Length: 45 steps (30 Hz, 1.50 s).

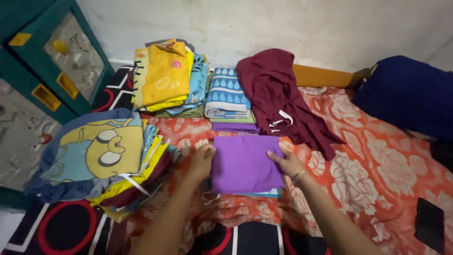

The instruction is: The person folds a purple cloth and a yellow cartoon-patterned cloth on a bed, smoothing and stacking them with other folded items.

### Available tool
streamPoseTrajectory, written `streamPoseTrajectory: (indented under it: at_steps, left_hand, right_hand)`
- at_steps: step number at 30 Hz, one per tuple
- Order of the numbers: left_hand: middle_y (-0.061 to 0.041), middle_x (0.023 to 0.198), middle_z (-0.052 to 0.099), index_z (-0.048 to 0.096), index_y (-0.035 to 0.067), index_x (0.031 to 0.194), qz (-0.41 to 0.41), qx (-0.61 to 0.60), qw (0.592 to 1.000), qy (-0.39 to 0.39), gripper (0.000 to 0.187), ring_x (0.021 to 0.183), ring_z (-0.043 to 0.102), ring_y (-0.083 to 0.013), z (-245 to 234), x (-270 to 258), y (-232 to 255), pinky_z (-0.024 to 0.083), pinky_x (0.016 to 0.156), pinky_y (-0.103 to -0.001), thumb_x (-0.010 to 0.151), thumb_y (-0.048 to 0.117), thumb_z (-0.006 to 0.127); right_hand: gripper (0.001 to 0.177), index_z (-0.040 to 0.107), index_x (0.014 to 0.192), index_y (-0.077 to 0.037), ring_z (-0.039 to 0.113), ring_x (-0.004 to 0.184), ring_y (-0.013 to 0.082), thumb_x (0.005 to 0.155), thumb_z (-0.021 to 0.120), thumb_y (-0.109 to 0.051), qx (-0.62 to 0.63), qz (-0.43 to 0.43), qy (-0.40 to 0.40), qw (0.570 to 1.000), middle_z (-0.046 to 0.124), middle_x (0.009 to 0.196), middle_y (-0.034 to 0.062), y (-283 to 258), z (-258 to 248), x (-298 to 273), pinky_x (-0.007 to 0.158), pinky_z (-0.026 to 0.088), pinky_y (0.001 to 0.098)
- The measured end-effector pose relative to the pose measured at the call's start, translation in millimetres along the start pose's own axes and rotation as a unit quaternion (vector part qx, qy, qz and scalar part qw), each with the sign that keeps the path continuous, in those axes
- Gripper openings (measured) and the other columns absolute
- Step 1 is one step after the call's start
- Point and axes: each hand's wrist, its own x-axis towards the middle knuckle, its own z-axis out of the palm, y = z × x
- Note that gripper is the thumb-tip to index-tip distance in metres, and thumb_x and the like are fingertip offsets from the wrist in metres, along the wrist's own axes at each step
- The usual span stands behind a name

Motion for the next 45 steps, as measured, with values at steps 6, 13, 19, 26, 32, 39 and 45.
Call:
streamPoseTrajectory:
  at_steps: [6,13,19,26,32,39,45]
  left_hand:
    - [-0.008,0.097,0.069,0.065,0.021,0.105,-0.084,0.227,0.956,0.168,0.022,0.095,0.073,-0.0286,-17.0,-37.4,70.2,0.058,0.085,-0.045,0.099,0.041,0.057]
    - [-0.023,0.113,0.061,0.055,0.0,0.13,0.242,0.305,0.902,0.189,0.038,0.111,0.062,-0.0423,68.4,-37.6,86.5,0.05,0.096,-0.051,0.093,0.005,0.053]
    - [-0.004,0.159,0.043,0.044,0.034,0.153,0.245,0.36,0.897,0.067,0.049,0.152,0.028,-0.0253,28.8,-89.3,82.9,0.019,0.118,-0.054,0.105,0.032,0.036]
    - [-0.013,0.153,0.051,0.053,0.022,0.147,0.209,0.433,0.865,0.146,0.048,0.149,0.036,-0.0323,28.1,-78.6,95.8,0.024,0.119,-0.06,0.101,0.032,0.044]
    - [-0.006,0.161,0.04,0.046,0.023,0.152,0.145,0.364,0.916,0.083,0.05,0.15,0.035,-0.0266,25.7,-94.2,84.4,0.027,0.118,-0.056,0.105,0.04,0.043]
    - [-0.027,0.158,0.039,0.044,0.007,0.153,0.018,0.209,0.971,0.112,0.089,0.147,0.036,-0.046,0.4,-86.3,108.6,0.032,0.113,-0.065,0.085,0.058,0.071]
    - [-0.015,0.147,0.054,0.075,0.03,0.116,0.067,0.215,0.959,0.171,0.046,0.147,0.038,-0.0385,7.6,-74.3,92.0,0.028,0.115,-0.056,0.072,0.043,0.082]
  right_hand:
    - [0.049,0.068,0.125,-0.017,0.065,0.121,0.0385,0.087,0.069,-0.047,-0.317,0.018,0.042,0.947,0.074,0.12,0.0203,69.6,-4.4,52.9,0.106,0.05,0.0538]
    - [0.043,0.064,0.133,-0.013,0.057,0.13,0.0386,0.091,0.058,-0.011,-0.376,-0.327,0.088,0.863,0.063,0.132,0.0185,33.4,113.7,39.0,0.113,0.042,0.0472]
    - [0.05,0.038,0.157,-0.026,0.032,0.151,0.0299,0.108,0.037,-0.033,-0.476,-0.263,0.009,0.839,0.036,0.164,0.0104,17.2,81.5,-22.1,0.123,0.025,0.051]
    - [0.054,0.034,0.16,-0.031,0.015,0.158,0.0269,0.107,0.032,-0.041,-0.549,-0.183,0.082,0.812,0.025,0.17,0.0028,18.1,90.6,-11.5,0.124,0.01,0.0579]
    - [0.056,0.02,0.163,-0.038,0.015,0.157,0.0214,0.108,0.025,-0.042,-0.54,-0.193,-0.009,0.819,0.018,0.171,-0.0023,29.3,80.7,-29.6,0.125,0.011,0.0501]
    - [0.056,0.014,0.163,-0.042,0.01,0.159,0.0182,0.108,0.024,-0.043,-0.543,-0.129,-0.009,0.83,0.012,0.172,-0.0074,43.6,74.2,-17.9,0.125,0.012,0.0598]
    - [0.055,0.021,0.161,-0.045,0.012,0.159,0.0172,0.106,0.03,-0.046,-0.553,-0.097,-0.001,0.828,0.017,0.172,-0.0084,55.3,83.8,0.5,0.121,0.011,0.0695]
